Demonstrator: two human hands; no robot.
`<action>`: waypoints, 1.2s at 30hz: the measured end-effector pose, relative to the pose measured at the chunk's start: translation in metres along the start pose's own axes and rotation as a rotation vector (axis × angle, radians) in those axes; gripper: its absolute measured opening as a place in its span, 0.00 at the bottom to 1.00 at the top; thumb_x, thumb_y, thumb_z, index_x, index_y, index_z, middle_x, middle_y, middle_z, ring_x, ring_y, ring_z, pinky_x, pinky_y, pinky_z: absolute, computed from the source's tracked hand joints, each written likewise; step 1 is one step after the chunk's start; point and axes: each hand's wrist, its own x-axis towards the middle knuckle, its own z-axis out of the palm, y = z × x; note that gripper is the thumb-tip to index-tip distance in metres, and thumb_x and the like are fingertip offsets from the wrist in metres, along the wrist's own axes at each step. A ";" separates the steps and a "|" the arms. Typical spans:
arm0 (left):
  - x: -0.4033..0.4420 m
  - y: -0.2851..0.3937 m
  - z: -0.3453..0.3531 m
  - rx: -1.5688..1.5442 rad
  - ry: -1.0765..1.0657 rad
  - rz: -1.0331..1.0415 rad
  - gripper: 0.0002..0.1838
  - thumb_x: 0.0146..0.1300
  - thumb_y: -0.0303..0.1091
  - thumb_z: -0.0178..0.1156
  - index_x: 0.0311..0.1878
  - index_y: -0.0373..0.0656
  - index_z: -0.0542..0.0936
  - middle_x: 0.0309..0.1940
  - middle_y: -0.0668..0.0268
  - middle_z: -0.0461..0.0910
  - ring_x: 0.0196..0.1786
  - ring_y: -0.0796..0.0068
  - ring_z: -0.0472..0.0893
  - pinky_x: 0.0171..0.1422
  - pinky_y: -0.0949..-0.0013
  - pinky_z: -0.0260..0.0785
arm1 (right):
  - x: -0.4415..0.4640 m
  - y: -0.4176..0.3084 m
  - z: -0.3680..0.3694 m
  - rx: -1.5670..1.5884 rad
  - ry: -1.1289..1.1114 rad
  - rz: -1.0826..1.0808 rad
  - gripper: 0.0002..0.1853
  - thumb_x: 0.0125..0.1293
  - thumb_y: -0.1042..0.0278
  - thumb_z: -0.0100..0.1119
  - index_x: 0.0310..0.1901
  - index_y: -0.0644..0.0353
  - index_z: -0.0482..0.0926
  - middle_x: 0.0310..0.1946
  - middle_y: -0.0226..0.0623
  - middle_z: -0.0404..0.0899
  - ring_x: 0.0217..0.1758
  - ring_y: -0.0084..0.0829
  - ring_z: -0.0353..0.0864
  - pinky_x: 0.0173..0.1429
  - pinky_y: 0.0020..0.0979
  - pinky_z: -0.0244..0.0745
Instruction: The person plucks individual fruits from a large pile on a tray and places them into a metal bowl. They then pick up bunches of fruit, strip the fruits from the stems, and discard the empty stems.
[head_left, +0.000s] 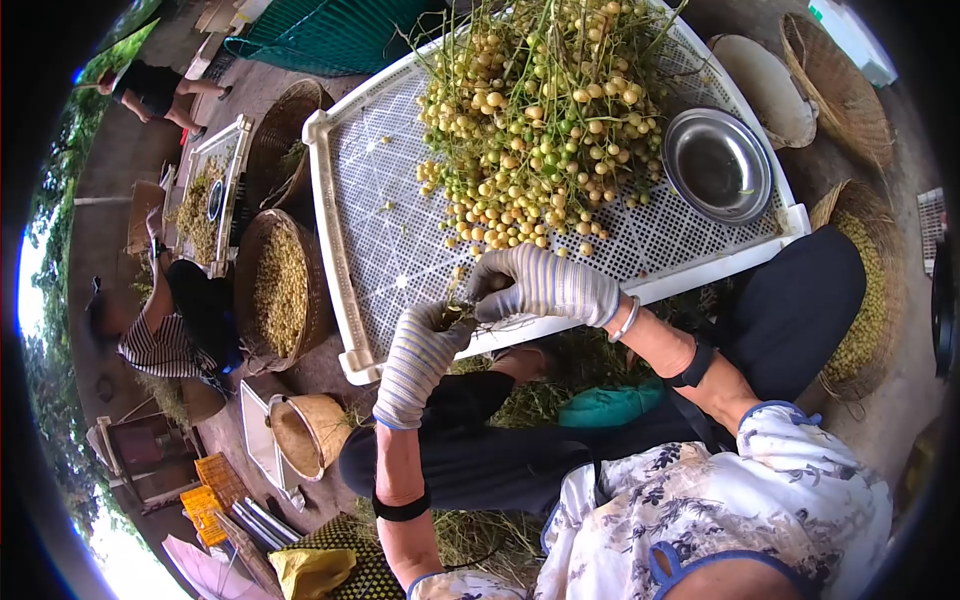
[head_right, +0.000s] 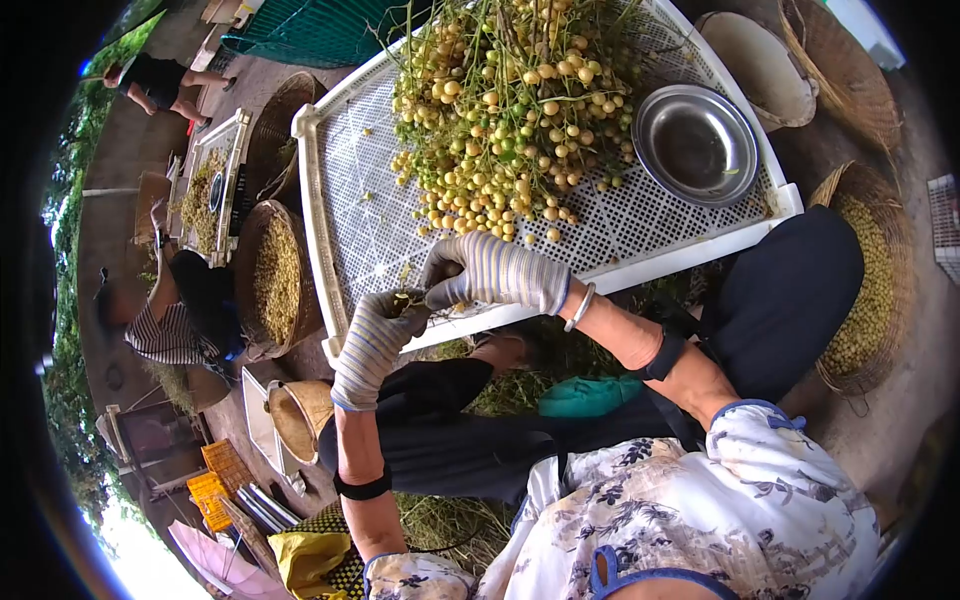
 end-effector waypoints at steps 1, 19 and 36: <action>0.000 -0.001 0.005 0.040 0.002 0.006 0.09 0.59 0.28 0.65 0.41 0.33 0.83 0.24 0.69 0.81 0.28 0.86 0.74 0.31 0.75 0.68 | 0.005 0.012 0.005 0.032 0.034 -0.035 0.15 0.57 0.64 0.69 0.45 0.59 0.81 0.32 0.28 0.80 0.35 0.18 0.75 0.43 0.24 0.72; -0.053 0.020 -0.026 -0.008 0.204 0.115 0.10 0.64 0.23 0.59 0.48 0.35 0.81 0.34 0.68 0.83 0.34 0.84 0.77 0.37 0.80 0.69 | 0.003 0.014 -0.017 0.430 0.140 -0.035 0.15 0.64 0.64 0.63 0.49 0.62 0.78 0.30 0.27 0.78 0.28 0.16 0.74 0.30 0.19 0.69; -0.364 -0.378 0.033 0.282 0.747 -0.589 0.30 0.65 0.41 0.60 0.68 0.38 0.67 0.47 0.52 0.80 0.48 0.62 0.78 0.55 0.63 0.70 | 0.160 -0.060 -0.140 -0.379 1.066 -0.287 0.37 0.60 0.65 0.67 0.67 0.68 0.60 0.48 0.53 0.80 0.33 0.30 0.84 0.36 0.31 0.80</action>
